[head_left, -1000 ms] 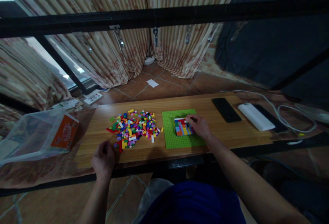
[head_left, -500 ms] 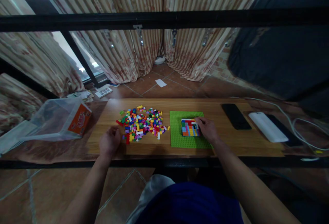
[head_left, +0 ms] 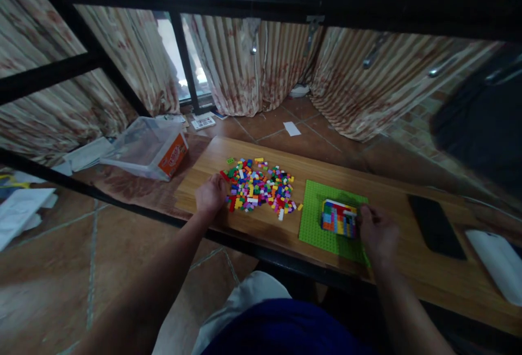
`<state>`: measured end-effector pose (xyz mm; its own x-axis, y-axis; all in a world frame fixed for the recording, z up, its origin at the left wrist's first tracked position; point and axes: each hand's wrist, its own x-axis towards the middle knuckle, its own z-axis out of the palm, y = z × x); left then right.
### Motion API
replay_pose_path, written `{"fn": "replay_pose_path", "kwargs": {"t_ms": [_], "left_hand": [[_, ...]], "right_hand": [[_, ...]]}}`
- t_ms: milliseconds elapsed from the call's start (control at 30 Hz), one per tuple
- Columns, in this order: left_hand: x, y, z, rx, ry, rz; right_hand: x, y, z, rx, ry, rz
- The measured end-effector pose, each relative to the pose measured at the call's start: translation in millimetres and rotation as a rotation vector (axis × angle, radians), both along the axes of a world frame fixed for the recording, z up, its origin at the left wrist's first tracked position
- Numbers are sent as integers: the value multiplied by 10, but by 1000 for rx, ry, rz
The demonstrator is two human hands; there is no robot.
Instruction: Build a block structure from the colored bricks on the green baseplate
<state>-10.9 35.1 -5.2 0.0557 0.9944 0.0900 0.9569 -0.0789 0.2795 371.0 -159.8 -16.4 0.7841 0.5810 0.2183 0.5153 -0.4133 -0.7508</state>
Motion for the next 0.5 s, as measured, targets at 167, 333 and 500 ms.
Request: {"fn": "replay_pose_path", "kwargs": {"t_ms": [167,333,500], "left_hand": [[-7,4,-23,-4,-27,4],[-12,0,-22,-8,-54,9],[-18,-4,-20,-23,-60,5]], "right_hand": [[-736,142,238,156,-159,263],[-1433,395,254,93,-161,605],[-1617,551,106,31,-230,616]]}}
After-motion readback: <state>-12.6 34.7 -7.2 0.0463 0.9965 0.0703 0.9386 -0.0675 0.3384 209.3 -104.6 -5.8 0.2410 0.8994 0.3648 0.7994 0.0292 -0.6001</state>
